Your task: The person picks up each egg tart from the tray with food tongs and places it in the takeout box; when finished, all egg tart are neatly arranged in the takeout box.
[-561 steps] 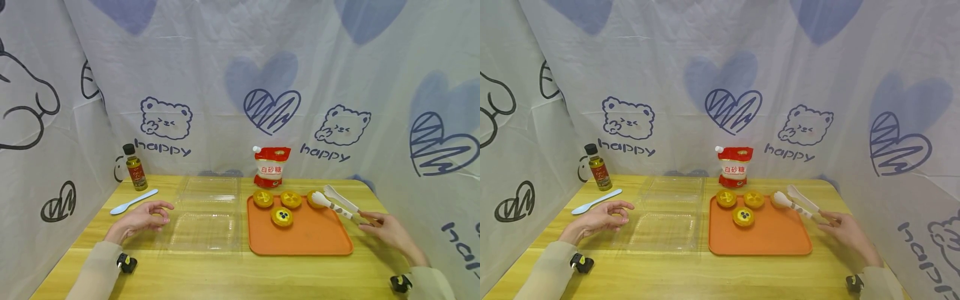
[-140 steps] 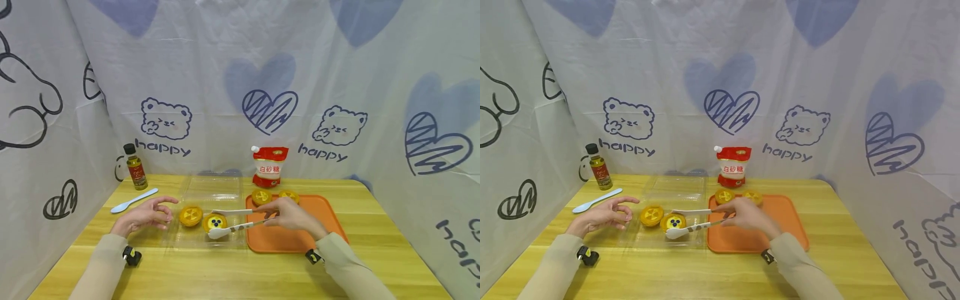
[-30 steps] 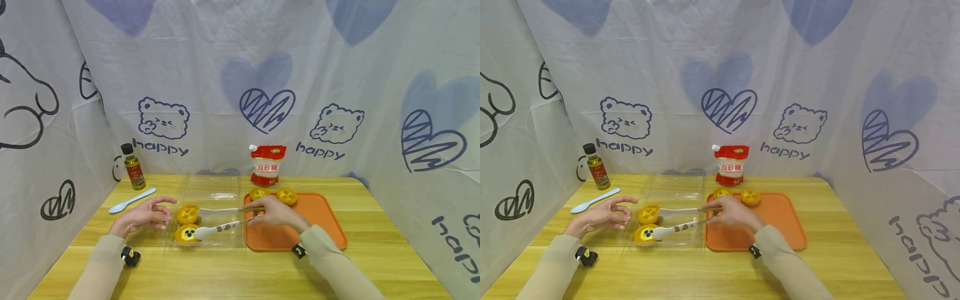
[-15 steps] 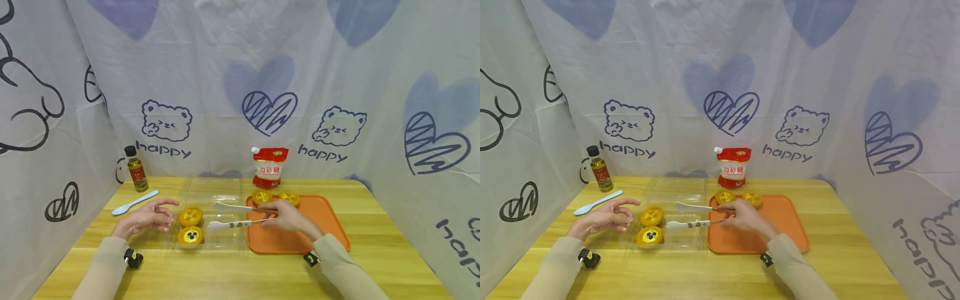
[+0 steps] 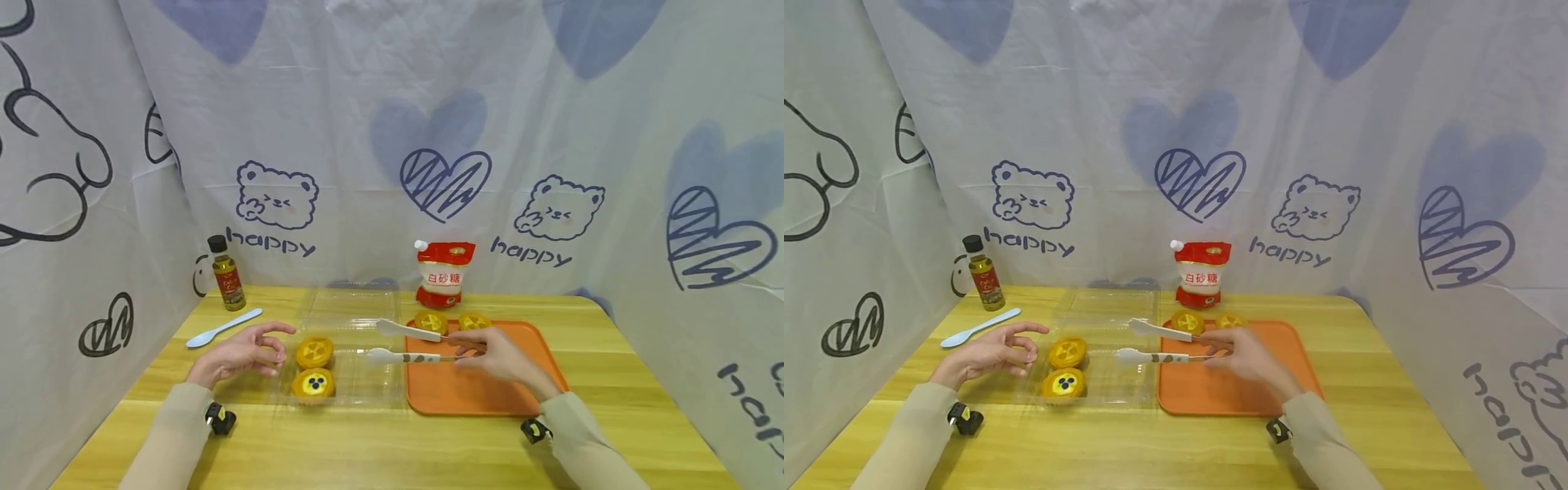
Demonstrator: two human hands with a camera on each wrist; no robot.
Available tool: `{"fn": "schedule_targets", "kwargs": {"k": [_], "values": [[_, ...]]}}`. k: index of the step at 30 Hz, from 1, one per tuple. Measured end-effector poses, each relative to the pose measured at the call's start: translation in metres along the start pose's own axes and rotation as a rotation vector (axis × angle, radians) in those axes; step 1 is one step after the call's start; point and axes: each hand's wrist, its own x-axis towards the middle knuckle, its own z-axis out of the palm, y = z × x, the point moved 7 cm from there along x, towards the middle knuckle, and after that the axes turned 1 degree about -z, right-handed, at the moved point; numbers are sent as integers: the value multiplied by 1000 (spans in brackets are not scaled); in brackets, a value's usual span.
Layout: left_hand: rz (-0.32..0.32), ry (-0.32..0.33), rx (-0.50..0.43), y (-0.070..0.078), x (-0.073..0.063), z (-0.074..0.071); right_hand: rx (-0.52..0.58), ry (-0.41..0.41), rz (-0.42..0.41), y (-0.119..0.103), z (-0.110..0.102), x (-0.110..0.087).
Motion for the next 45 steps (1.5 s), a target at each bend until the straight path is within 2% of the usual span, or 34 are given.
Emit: {"fn": "schedule_targets", "kwargs": {"k": [9, 18, 33, 38, 45], "values": [[9, -2, 7, 1, 0, 1, -100, 52, 14, 8, -19, -16], [2, 2, -9, 1, 2, 1, -32, 98, -15, 17, -34, -26], [0, -3, 1, 4, 2, 1, 20, 113, 54, 43, -48, -41], [2, 0, 8, 1, 2, 0, 3, 136, 53, 46, -51, -44], [6, -5, -8, 1, 1, 1, 49, 147, 93, 51, -59, -52]]}}
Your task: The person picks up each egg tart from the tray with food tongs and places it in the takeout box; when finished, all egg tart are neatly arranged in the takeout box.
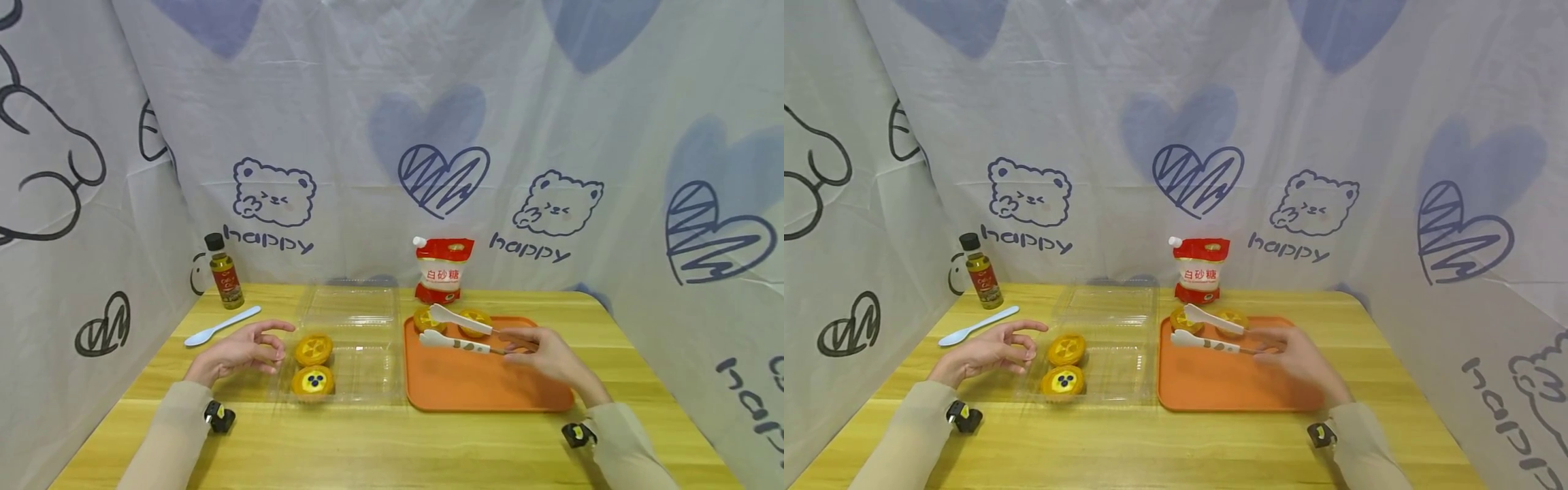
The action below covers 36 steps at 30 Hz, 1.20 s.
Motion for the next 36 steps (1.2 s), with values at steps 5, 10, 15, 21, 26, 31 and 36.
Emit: {"fn": "schedule_targets", "kwargs": {"k": [5, 10, 15, 21, 26, 31, 36], "values": [[0, 8, 1, 1, -2, 0, -37, 9, 2, 3, -8, -4], [-6, 18, 6, 2, -3, 0, -20, 11, 15, 6, -15, -9], [-11, 11, 9, 1, -2, 2, -37, 15, 37, 10, -21, -14], [-9, 7, 8, 2, -2, 2, -105, 45, 47, 16, -30, -17], [-11, 4, 6, 2, -1, 2, -193, 94, 34, 15, -39, -17], [-12, 4, 9, 2, -1, 1, -260, 140, 54, 18, -48, -16], [-13, 1, 11, 2, -1, 1, -297, 150, 67, 22, -53, -17]]}}
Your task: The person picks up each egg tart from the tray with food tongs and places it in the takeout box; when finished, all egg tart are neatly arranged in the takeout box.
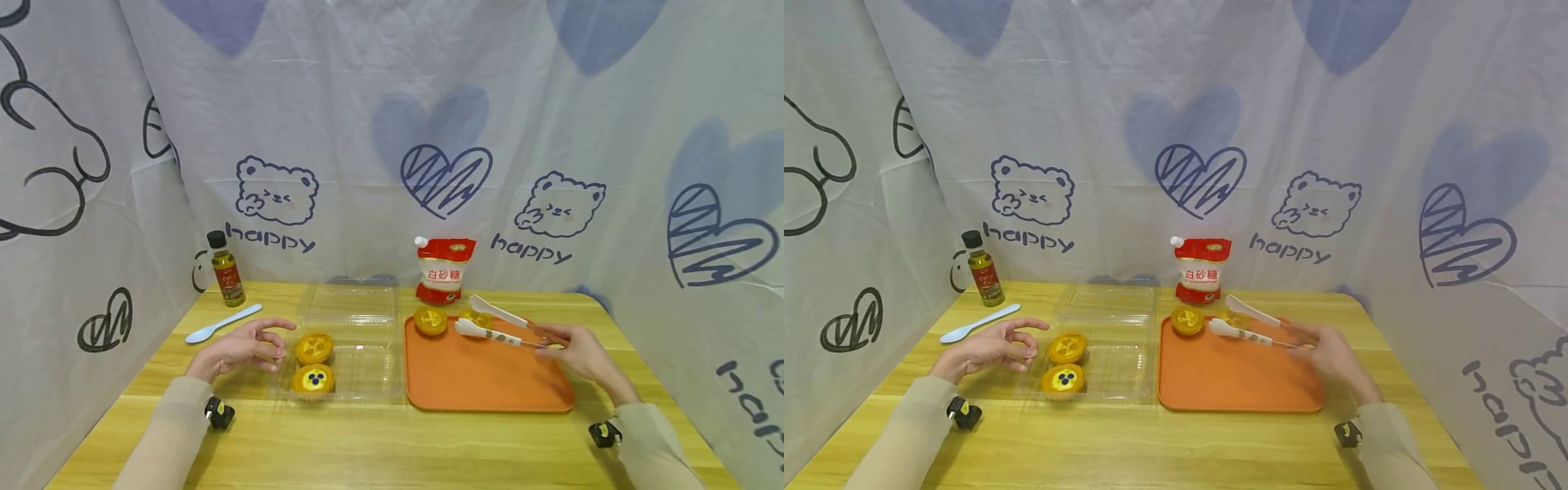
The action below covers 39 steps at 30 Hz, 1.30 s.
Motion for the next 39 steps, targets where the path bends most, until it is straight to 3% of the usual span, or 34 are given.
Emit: {"fn": "schedule_targets", "kwargs": {"k": [24, 39], "values": [[3, 0, -2, 2, -1, 1, -58, -56, 52, 19, -1, 3], [2, 6, 6, 1, -1, 1, -78, -41, 46, 20, 2, 5]]}}
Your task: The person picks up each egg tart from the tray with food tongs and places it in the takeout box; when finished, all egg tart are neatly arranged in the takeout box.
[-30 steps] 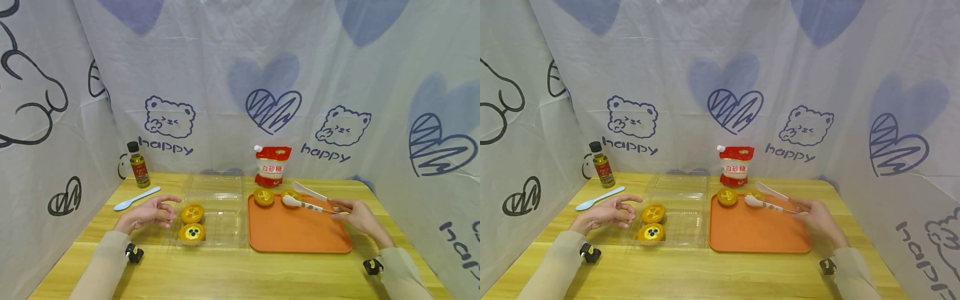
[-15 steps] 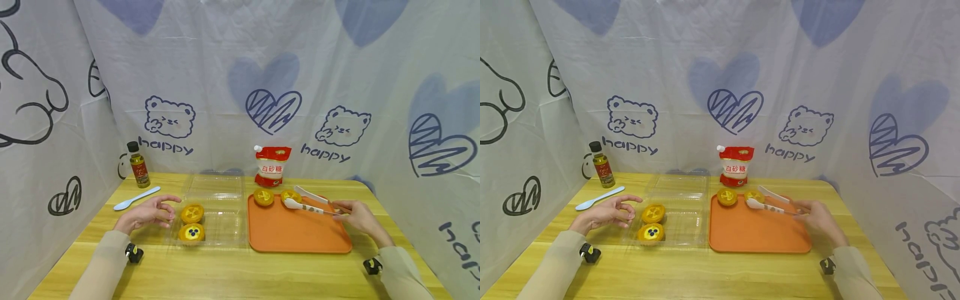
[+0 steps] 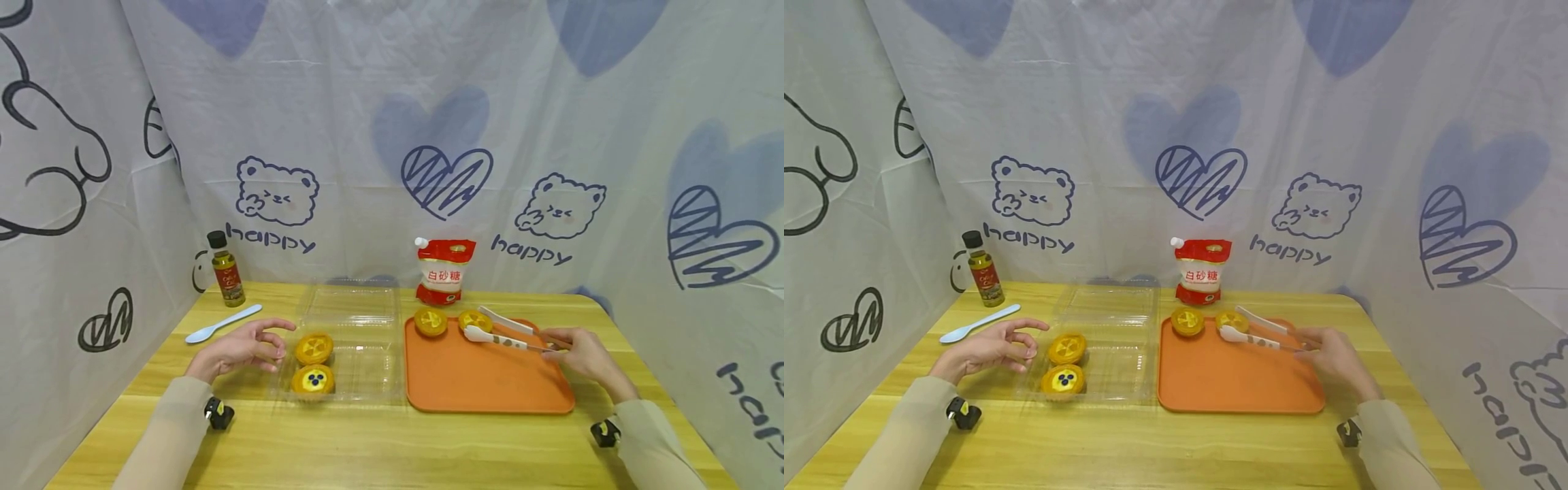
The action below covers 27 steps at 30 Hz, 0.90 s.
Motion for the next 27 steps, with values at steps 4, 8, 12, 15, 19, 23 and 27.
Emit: {"fn": "schedule_targets", "kwargs": {"k": [4, 8, 12, 15, 19, 23, 27], "values": [[-4, 2, 1, 0, -2, 0, 1, 2, 3, -1, 1, -2], [-8, 5, 4, 1, -3, -1, 15, 1, 2, -1, 3, -4], [-7, 8, 2, 1, -4, -1, 14, 8, -9, -4, 4, -5], [-5, 5, -3, 1, -4, -1, 0, 25, -7, -6, 4, -5], [-7, 1, -11, 0, -4, 0, -7, 46, -18, -11, 4, -5], [-4, -1, -16, 0, -2, 1, 18, 43, -46, -16, 6, -5], [-1, 4, -16, 1, -2, 1, 47, 40, -48, -22, 8, -4]]}}
